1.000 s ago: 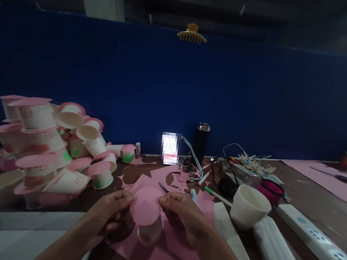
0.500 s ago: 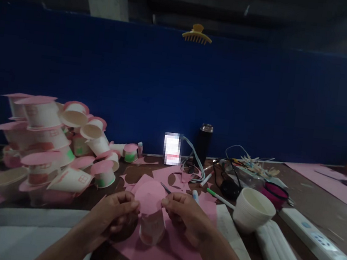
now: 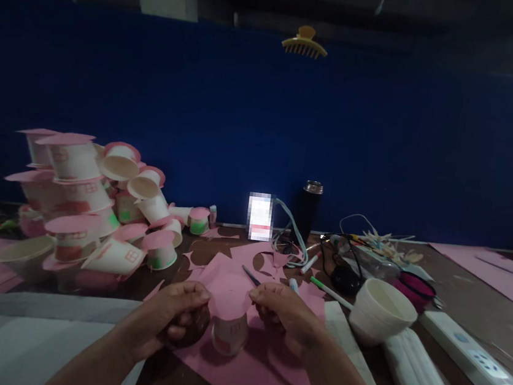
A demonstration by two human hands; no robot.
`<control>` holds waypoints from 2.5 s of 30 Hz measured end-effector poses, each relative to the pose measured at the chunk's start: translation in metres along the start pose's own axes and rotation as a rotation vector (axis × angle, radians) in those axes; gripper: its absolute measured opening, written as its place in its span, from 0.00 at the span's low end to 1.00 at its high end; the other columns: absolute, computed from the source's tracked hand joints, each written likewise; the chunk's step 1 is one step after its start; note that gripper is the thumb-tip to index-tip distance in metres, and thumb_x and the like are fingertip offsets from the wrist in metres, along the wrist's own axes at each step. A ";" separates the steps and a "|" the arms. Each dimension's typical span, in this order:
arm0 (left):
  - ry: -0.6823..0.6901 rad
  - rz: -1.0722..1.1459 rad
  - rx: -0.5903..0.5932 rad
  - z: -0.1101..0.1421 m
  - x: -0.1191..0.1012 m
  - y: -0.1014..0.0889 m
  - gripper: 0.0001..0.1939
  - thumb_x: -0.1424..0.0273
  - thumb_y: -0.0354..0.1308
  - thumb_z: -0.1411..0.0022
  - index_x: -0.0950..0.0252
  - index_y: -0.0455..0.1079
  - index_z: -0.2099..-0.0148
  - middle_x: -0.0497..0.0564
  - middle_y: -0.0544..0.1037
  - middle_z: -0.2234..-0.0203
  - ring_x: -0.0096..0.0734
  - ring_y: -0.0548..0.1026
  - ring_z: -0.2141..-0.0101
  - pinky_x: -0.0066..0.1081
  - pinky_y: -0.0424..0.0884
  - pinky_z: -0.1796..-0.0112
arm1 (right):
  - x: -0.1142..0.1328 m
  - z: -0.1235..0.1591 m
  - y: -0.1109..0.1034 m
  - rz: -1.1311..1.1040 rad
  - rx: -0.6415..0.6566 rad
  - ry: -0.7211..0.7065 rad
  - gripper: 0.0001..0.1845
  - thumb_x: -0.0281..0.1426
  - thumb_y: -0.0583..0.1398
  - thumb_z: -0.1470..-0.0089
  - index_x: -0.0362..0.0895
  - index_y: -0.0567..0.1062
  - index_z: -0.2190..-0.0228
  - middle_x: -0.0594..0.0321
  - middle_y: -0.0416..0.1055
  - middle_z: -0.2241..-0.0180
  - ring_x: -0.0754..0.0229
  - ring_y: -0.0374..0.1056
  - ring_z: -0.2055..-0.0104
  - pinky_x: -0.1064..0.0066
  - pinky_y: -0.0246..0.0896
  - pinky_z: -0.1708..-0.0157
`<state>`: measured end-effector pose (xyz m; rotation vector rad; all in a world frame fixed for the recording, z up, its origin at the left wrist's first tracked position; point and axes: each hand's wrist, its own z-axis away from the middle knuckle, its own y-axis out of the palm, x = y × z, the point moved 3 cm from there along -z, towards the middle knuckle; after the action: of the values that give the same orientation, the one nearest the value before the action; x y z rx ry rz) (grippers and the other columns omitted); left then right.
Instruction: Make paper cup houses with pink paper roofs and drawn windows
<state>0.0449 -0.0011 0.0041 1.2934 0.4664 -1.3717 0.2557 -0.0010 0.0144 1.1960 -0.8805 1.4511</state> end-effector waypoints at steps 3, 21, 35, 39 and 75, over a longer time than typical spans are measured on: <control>-0.032 -0.024 0.013 0.001 0.001 0.001 0.19 0.61 0.69 0.55 0.66 0.63 0.73 0.41 0.65 0.85 0.11 0.52 0.86 0.19 0.38 0.85 | 0.001 0.000 -0.001 0.040 -0.014 -0.001 0.15 0.38 0.63 0.55 0.44 0.65 0.81 0.71 0.58 0.82 0.69 0.49 0.80 0.72 0.36 0.79; -0.127 -0.131 0.049 0.004 0.001 0.003 0.21 0.61 0.70 0.59 0.66 0.62 0.72 0.41 0.65 0.84 0.12 0.55 0.85 0.19 0.37 0.84 | -0.006 -0.006 -0.007 0.170 0.032 0.051 0.14 0.38 0.62 0.53 0.43 0.66 0.80 0.72 0.58 0.82 0.70 0.47 0.81 0.73 0.32 0.81; -0.085 -0.154 0.005 -0.002 0.005 0.001 0.21 0.58 0.69 0.57 0.67 0.63 0.72 0.44 0.69 0.81 0.13 0.56 0.84 0.19 0.40 0.85 | -0.004 -0.006 -0.008 0.204 0.019 0.072 0.14 0.39 0.63 0.54 0.44 0.67 0.79 0.72 0.59 0.82 0.70 0.47 0.81 0.73 0.33 0.81; -0.088 -0.158 0.007 -0.001 0.007 0.001 0.21 0.58 0.69 0.57 0.67 0.64 0.71 0.45 0.70 0.79 0.12 0.57 0.84 0.19 0.40 0.85 | -0.004 -0.005 -0.007 0.210 0.017 0.080 0.15 0.40 0.63 0.54 0.44 0.66 0.80 0.71 0.59 0.82 0.70 0.46 0.81 0.72 0.31 0.80; -0.090 -0.224 -0.012 -0.002 0.008 -0.001 0.22 0.56 0.69 0.58 0.67 0.65 0.70 0.47 0.72 0.77 0.14 0.59 0.82 0.18 0.45 0.85 | -0.005 -0.005 -0.006 0.218 0.027 0.052 0.12 0.38 0.63 0.57 0.44 0.67 0.80 0.71 0.58 0.81 0.69 0.48 0.79 0.72 0.36 0.79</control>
<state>0.0466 -0.0021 -0.0039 1.1917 0.5697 -1.6035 0.2604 0.0036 0.0084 1.1029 -0.9817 1.6662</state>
